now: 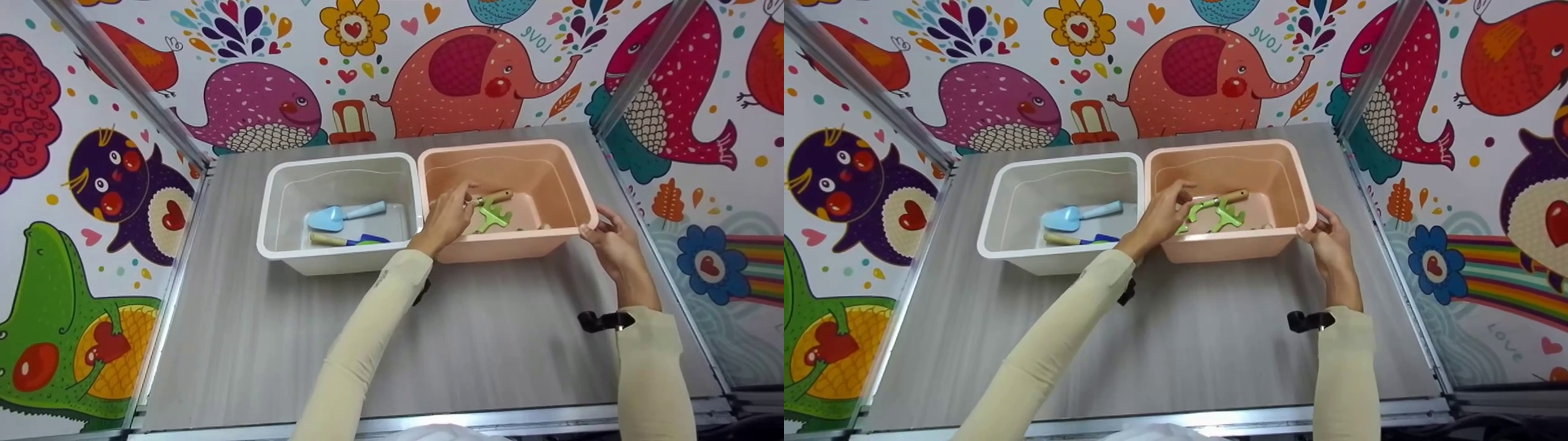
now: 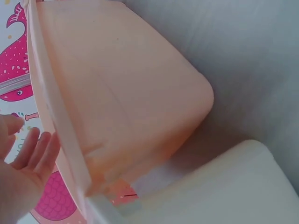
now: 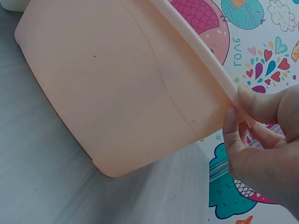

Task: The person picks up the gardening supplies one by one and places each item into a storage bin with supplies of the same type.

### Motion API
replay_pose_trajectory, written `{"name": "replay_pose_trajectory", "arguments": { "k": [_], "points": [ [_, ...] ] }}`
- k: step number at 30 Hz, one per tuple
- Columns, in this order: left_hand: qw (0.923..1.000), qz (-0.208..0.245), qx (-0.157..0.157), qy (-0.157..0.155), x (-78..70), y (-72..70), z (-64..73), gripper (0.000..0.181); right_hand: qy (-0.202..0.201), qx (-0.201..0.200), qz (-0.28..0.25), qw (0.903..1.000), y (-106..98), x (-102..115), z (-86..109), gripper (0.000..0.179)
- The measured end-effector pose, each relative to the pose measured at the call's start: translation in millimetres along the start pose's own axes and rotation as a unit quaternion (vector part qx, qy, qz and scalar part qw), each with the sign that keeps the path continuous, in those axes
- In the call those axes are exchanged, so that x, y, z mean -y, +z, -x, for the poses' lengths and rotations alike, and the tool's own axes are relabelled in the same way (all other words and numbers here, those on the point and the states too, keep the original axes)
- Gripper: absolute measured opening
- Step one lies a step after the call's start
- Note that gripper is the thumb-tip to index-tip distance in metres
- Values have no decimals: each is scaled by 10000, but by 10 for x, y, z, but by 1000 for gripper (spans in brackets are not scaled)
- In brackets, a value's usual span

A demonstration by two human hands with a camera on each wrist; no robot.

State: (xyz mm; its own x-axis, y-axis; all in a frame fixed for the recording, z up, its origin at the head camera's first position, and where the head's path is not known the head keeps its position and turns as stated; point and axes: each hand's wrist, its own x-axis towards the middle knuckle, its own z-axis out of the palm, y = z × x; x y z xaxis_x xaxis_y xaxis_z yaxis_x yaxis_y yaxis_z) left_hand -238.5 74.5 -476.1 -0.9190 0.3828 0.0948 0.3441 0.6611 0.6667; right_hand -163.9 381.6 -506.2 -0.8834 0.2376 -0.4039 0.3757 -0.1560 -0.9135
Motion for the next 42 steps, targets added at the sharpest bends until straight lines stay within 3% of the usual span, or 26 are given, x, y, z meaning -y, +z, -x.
{"name": "replay_pose_trajectory", "arguments": {
  "k": [4, 11, 15, 20, 23, 28, 34, 38, 42],
  "points": [
    [9996, -139, -141, 217, 77, -67, 5, 36, 20, 8, 11, 10000, -15, 7, -8, 92],
    [9996, -52, -234, 150, 164, -139, 28, 35, -114, 14, -36, 9999, -52, 10, -26, 91],
    [9988, -3, -467, 162, 200, -145, 60, 34, -81, -21, 77, 9999, -66, 28, -21, 90],
    [9956, 11, -852, 391, 250, -182, 99, 29, 86, -66, 448, 9989, -74, 62, -10, 88],
    [9951, 3, -884, 452, 284, -236, 123, 29, 40, -95, 914, 9958, -77, 80, -20, 86],
    [9949, -138, -944, 333, 383, -346, 184, 33, -103, -248, 1817, 9830, -44, 104, -29, 81],
    [9944, -383, -973, 134, 551, -498, 280, 33, 60, -440, 2225, 9739, 40, 146, -18, 80],
    [9956, -300, -864, -224, 653, -640, 359, 36, 167, -577, 2374, 9696, 84, 216, 5, 80],
    [9944, -203, -722, -747, 774, -788, 469, 49, -91, -783, 2774, 9575, 142, 313, 53, 75]
  ]
}}
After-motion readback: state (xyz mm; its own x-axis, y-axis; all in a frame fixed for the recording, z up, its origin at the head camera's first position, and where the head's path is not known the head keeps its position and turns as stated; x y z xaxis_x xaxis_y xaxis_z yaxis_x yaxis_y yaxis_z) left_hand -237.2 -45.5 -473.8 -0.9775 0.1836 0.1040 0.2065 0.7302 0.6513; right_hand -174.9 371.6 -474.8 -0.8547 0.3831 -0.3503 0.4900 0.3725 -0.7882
